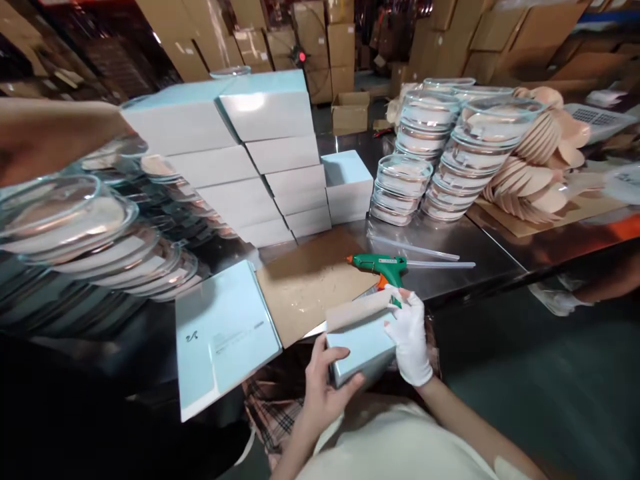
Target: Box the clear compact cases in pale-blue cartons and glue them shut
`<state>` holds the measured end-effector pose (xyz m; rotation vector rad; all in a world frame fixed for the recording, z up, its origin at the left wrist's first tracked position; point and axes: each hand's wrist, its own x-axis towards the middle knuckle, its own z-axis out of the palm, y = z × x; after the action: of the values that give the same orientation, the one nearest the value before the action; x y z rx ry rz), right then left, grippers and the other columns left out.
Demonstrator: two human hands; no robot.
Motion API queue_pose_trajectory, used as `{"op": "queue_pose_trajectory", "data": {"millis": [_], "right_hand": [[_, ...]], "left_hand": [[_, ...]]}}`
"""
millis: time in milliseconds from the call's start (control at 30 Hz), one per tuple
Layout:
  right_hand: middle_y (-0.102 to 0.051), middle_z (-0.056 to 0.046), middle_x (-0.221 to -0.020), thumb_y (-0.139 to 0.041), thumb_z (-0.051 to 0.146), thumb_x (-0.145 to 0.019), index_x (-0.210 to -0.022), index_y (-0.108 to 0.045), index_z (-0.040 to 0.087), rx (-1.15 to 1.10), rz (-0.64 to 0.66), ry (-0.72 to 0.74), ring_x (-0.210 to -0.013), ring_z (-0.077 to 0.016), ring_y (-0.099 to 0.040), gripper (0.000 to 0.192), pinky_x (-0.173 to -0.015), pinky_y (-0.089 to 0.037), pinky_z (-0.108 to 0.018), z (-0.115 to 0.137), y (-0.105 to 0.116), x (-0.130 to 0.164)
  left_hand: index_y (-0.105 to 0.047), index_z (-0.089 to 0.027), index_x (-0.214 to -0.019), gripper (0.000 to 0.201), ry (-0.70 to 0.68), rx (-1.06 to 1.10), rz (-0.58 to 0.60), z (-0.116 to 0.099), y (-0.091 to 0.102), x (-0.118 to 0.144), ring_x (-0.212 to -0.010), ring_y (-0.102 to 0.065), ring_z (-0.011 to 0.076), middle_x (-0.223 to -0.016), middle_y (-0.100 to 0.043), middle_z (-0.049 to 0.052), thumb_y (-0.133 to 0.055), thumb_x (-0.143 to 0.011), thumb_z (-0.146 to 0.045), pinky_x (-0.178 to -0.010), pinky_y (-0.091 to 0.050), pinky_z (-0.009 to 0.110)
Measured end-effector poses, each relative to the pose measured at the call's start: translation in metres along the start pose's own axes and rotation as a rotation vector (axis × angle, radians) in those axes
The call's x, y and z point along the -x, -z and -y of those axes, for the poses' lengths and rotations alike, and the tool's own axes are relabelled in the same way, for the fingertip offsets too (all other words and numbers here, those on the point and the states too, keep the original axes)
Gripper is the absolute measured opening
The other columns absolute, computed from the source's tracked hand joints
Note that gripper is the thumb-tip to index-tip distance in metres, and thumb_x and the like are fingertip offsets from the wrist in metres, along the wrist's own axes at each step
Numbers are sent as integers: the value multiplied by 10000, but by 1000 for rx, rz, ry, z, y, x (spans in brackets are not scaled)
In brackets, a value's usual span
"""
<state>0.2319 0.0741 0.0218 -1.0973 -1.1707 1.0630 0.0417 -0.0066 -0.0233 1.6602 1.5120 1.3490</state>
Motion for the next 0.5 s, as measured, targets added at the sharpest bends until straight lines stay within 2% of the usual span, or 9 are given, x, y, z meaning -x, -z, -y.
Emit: {"op": "queue_pose_trajectory", "data": {"millis": [67, 133, 200, 267, 300, 367, 433, 500], "right_hand": [[-609, -160, -1484, -541, 432, -960, -1418, -456, 258, 155, 61, -47, -1213, -259, -690, 498, -1015, -577, -429, 0, 13, -16], [-677, -171, -1359, -497, 503, -975, -1279, -593, 222, 472, 27, -80, -1188, -303, -687, 425, -1055, -536, -488, 4, 24, -42], [-699, -203, -1270, -611, 558, -896, -1157, -666, 190, 831, -13, -175, -1192, -380, -670, 455, -1074, -489, -564, 8, 30, -74], [-709, -229, -1207, -811, 502, -717, -1079, -694, 164, 995, 20, -341, -1167, -436, -669, 510, -1038, -483, -580, 10, 31, -103], [-725, -224, -1145, -874, 422, -625, -1022, -703, 158, 986, 47, -414, -1134, -441, -679, 506, -1006, -494, -557, 11, 31, -115], [-748, -167, -929, -874, 274, -533, -850, -697, 166, 865, 73, -490, -1003, -397, -712, 379, -903, -522, -472, 10, 34, -129], [-697, -88, -708, -802, 262, -565, -726, -662, 180, 724, 103, -502, -793, -306, -706, 228, -744, -523, -385, 10, 38, -132], [-611, -22, -581, -732, 323, -625, -701, -621, 189, 613, 116, -487, -600, -212, -618, 190, -603, -474, -322, 13, 43, -126]], "left_hand": [[-686, -230, -1014, 374, -23, -2, -56, 7, 11, 1, -1188, -668, 310, -1290, -649, 144, -771, -861, -560, -983, -554, 435], [-692, -221, -1005, 353, 44, -13, -169, 17, 17, 3, -1195, -661, 312, -1239, -665, 137, -786, -858, -528, -1004, -538, 438], [-691, -222, -1020, 354, 107, -9, -245, 25, 20, 3, -1243, -630, 325, -1180, -680, 124, -792, -853, -517, -1062, -500, 465], [-692, -227, -1020, 364, 125, 6, -270, 29, 20, -1, -1258, -611, 333, -1122, -693, 108, -800, -840, -524, -1094, -471, 483], [-693, -228, -1017, 375, 125, 15, -277, 29, 19, -5, -1252, -611, 335, -1097, -697, 102, -802, -833, -536, -1099, -465, 486], [-693, -226, -1007, 396, 111, 43, -301, 26, 18, -14, -1202, -632, 326, -1055, -700, 93, -799, -825, -561, -1071, -482, 469], [-694, -220, -1002, 410, 96, 83, -324, 22, 17, -24, -1129, -657, 305, -1034, -700, 87, -791, -826, -578, -999, -518, 426], [-696, -214, -1010, 419, 97, 127, -330, 17, 16, -32, -1049, -678, 280, -1038, -699, 83, -778, -833, -586, -910, -545, 381]]}}
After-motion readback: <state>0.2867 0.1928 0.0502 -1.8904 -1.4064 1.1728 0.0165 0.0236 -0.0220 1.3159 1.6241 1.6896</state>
